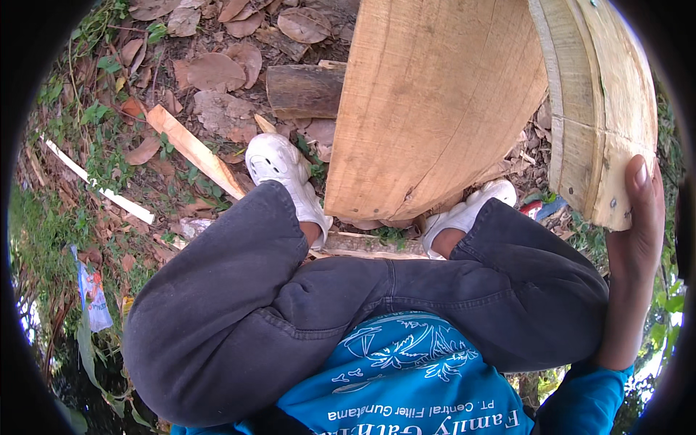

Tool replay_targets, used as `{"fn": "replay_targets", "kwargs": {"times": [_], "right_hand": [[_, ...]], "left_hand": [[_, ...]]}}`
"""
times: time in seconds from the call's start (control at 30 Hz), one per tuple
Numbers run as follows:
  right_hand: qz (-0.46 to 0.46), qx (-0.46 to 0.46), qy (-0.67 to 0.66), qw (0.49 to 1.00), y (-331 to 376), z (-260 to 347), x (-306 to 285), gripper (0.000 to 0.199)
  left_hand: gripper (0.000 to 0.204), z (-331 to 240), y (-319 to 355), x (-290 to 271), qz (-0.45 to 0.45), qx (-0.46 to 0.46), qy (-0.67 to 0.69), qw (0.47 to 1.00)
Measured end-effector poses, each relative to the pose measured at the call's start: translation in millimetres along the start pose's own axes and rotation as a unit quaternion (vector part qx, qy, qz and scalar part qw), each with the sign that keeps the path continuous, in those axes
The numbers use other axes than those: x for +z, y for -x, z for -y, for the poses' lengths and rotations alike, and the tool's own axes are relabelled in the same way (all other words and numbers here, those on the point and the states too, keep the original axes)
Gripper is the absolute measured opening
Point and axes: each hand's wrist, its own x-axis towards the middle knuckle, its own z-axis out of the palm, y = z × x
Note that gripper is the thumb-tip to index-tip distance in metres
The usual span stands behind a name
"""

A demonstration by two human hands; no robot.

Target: The person sits on the ground and uses a red-handled hand saw to cut a rectangular piece of light-colored wood. They hold the wood between their legs and make several cuts, occasionally pausing to inspect the piece or adjust its position.

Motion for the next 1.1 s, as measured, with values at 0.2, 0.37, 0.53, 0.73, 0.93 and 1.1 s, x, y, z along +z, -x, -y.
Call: {"fn": "replay_targets", "kwargs": {"times": [0.2, 0.37, 0.53, 0.73, 0.93, 1.1], "right_hand": [[-0.033, 0.02, 0.005, 0.999, 3.4, -2.7, -4.5, 0.065], [-0.076, 0.016, -0.048, 0.996, 10.9, -11.7, -10.9, 0.061], [-0.022, -0.008, -0.031, 0.999, 7.9, -0.3, 1.7, 0.062], [0.01, -0.046, -0.019, 0.999, 12.8, 8.2, 10.5, 0.06], [-0.002, -0.095, 0.026, 0.995, 17.5, 32.7, 63.5, 0.055], [-0.022, -0.155, 0.091, 0.984, 14.3, 41.0, 87.1, 0.056]], "left_hand": [[0.072, 12.1, 7.2, 12.9, 0.012, -0.014, -0.007, 1.0], [0.07, 13.5, 8.4, 7.1, 0.02, -0.008, -0.016, 1.0], [0.068, 20.8, 13.6, 5.2, 0.029, -0.003, -0.022, 0.999], [0.066, 31.9, 11.3, 5.2, 0.037, 0.016, -0.024, 0.999], [0.063, 57.4, 18.4, 7.0, 0.036, 0.042, -0.016, 0.998], [0.061, 99.2, 35.1, 3.1, 0.035, 0.071, -0.016, 0.997]]}}
